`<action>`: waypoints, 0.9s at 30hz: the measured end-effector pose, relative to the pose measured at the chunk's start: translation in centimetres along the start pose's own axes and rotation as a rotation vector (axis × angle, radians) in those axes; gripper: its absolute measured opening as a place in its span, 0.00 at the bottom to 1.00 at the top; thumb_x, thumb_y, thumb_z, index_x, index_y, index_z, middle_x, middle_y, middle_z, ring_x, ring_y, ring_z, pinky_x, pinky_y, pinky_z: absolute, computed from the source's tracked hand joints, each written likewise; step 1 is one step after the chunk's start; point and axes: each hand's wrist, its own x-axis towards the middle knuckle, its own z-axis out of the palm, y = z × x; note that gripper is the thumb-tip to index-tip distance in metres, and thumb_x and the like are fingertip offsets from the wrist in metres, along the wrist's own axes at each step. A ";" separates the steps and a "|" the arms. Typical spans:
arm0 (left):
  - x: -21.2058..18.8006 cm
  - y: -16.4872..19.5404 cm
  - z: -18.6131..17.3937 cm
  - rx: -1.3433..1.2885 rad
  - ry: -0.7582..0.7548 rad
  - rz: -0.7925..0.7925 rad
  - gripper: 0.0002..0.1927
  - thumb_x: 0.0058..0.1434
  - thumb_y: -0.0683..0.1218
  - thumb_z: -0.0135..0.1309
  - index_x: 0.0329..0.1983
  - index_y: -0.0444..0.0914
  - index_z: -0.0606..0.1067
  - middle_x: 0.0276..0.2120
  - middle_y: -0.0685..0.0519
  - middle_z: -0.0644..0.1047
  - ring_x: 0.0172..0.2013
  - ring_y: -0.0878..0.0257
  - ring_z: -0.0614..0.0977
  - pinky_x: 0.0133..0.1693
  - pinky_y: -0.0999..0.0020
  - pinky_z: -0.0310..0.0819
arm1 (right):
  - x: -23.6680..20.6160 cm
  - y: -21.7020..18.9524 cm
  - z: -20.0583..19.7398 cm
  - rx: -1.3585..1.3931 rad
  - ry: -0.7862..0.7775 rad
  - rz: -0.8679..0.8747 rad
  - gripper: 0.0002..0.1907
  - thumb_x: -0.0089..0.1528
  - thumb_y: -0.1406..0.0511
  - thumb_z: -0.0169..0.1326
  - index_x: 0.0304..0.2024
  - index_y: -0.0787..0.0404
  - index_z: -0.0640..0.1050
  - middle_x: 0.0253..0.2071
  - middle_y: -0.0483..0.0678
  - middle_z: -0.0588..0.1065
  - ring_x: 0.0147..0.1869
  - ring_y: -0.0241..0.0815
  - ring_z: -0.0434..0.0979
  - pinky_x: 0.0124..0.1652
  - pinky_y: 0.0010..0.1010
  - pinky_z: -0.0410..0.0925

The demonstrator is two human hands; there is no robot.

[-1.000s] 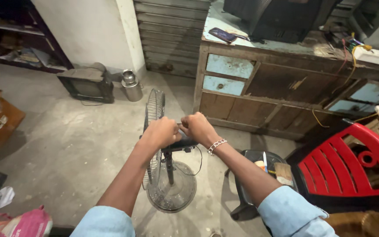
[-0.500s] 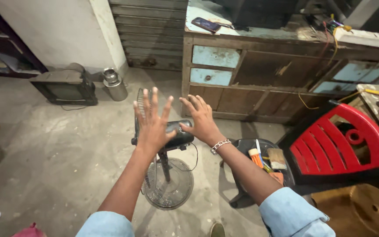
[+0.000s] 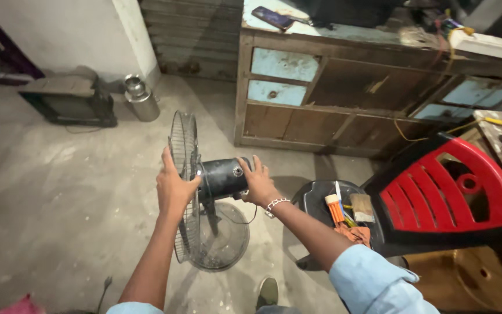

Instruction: The person disassembles a standing fan by removing the front grille and unscrewing the blade hub with a screwdriver. They remove the fan blades and hub cap, place them on a nearby chair, then reattach the front grille and tighten the hub nut with the screwdriver.

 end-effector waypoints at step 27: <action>1.7 -3.4 -1.2 -0.401 -0.336 0.023 0.31 0.66 0.53 0.53 0.68 0.40 0.60 0.44 0.39 0.80 0.48 0.47 0.83 0.49 0.55 0.77 | 4.8 -2.6 4.9 0.278 0.223 0.199 0.66 0.35 0.75 0.74 0.70 0.27 0.63 0.70 0.62 0.59 0.67 0.64 0.70 0.63 0.43 0.68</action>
